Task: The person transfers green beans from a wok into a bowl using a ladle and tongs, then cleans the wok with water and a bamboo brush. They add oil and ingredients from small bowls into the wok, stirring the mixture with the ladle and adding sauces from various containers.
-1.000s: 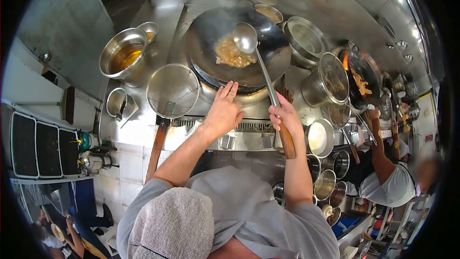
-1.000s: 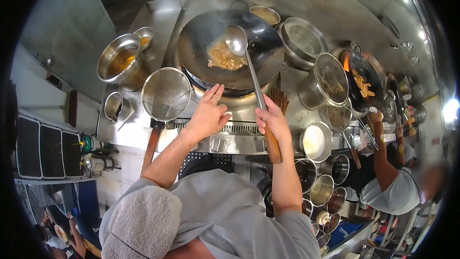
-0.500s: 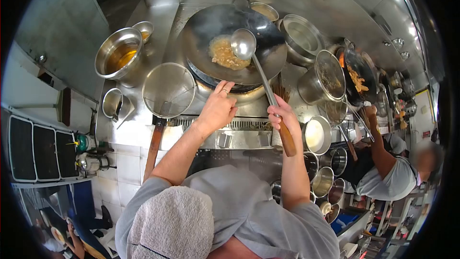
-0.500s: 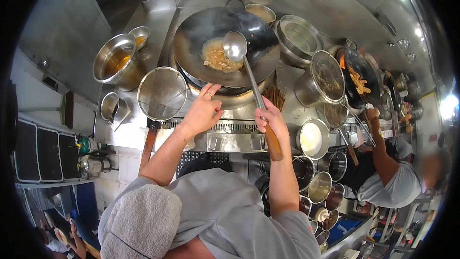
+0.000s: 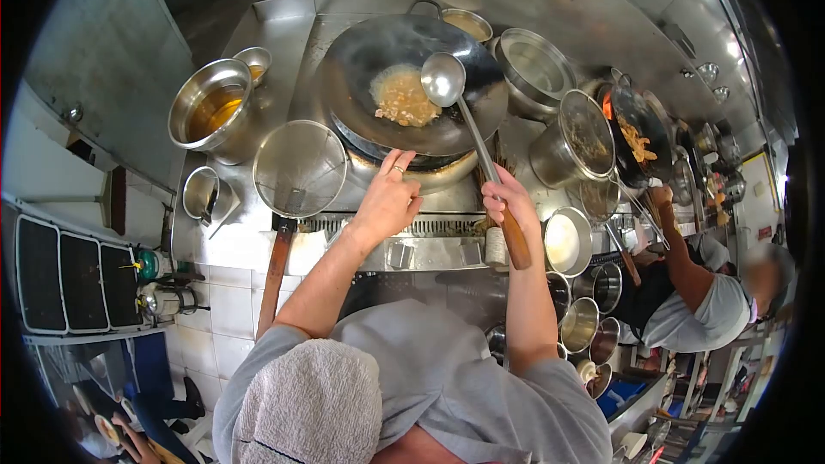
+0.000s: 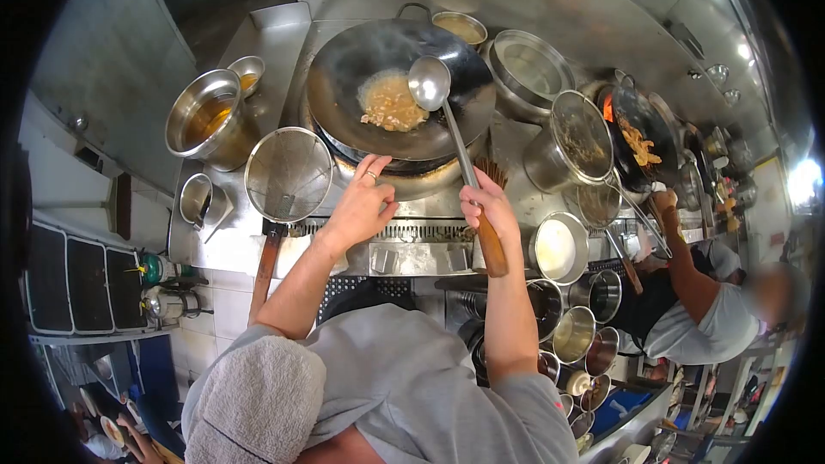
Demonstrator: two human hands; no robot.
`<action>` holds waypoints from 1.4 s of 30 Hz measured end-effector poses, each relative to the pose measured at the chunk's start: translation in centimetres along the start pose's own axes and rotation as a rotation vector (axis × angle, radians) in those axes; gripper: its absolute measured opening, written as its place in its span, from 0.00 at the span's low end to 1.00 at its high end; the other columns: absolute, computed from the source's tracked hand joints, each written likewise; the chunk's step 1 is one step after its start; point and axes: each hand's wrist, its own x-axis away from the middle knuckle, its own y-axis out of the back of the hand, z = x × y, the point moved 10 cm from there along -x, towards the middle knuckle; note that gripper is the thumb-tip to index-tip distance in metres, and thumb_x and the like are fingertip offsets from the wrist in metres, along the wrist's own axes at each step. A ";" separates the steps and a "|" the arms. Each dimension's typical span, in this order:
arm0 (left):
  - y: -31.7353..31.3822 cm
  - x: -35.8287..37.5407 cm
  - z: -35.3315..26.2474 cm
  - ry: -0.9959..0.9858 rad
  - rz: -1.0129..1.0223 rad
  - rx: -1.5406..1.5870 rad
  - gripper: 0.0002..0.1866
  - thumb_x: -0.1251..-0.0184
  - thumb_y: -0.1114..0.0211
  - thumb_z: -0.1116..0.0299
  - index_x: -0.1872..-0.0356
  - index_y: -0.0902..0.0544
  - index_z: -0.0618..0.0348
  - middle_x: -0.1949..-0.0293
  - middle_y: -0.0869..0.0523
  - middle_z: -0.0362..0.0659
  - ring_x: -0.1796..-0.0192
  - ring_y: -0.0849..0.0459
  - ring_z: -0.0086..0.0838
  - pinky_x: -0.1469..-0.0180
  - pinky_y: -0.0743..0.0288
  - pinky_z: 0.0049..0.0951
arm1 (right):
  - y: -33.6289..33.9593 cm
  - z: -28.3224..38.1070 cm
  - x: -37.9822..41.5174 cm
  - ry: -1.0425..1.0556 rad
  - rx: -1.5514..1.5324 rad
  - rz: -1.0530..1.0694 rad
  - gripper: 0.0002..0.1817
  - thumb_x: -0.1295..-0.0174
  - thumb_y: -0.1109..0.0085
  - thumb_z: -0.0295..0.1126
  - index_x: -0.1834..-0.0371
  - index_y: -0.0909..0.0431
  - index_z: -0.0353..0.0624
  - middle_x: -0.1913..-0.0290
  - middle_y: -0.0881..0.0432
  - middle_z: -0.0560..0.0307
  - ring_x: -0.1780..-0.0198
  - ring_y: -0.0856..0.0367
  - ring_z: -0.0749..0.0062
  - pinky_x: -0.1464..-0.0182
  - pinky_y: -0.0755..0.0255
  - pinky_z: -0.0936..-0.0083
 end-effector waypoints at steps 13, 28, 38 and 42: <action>0.3 0.4 -0.9 -0.044 0.001 -0.013 0.06 0.47 0.30 0.73 0.72 0.18 0.63 0.31 0.34 0.64 0.27 0.40 0.57 0.28 0.40 0.44 | -1.7 0.5 -2.4 0.144 0.259 0.069 0.36 0.35 0.45 0.22 0.23 0.45 0.40 0.77 0.30 0.65 0.82 0.32 0.83 0.84 0.35 0.83; 0.2 0.1 -0.8 -0.044 0.004 -0.050 0.07 0.46 0.30 0.72 0.68 0.16 0.62 0.31 0.34 0.64 0.27 0.40 0.56 0.27 0.41 0.45 | -0.6 3.9 -5.8 0.188 0.440 -0.051 0.37 0.38 0.44 0.21 0.23 0.46 0.37 0.72 0.29 0.62 0.79 0.30 0.80 0.81 0.33 0.78; 0.0 0.0 -0.8 -0.039 0.034 -0.068 0.08 0.48 0.29 0.71 0.66 0.15 0.62 0.30 0.36 0.66 0.27 0.41 0.57 0.27 0.42 0.45 | -4.9 0.8 -3.1 -0.081 0.852 0.240 0.40 0.37 0.44 0.24 0.21 0.49 0.47 0.75 0.31 0.64 0.79 0.30 0.81 0.80 0.32 0.78; -0.5 0.8 -0.8 -0.029 0.076 -0.076 0.11 0.47 0.30 0.70 0.63 0.15 0.62 0.29 0.39 0.67 0.25 0.44 0.57 0.28 0.42 0.50 | -5.8 3.7 3.4 0.424 1.528 0.289 0.40 0.36 0.47 0.22 0.20 0.49 0.49 0.75 0.28 0.63 0.79 0.29 0.80 0.80 0.31 0.78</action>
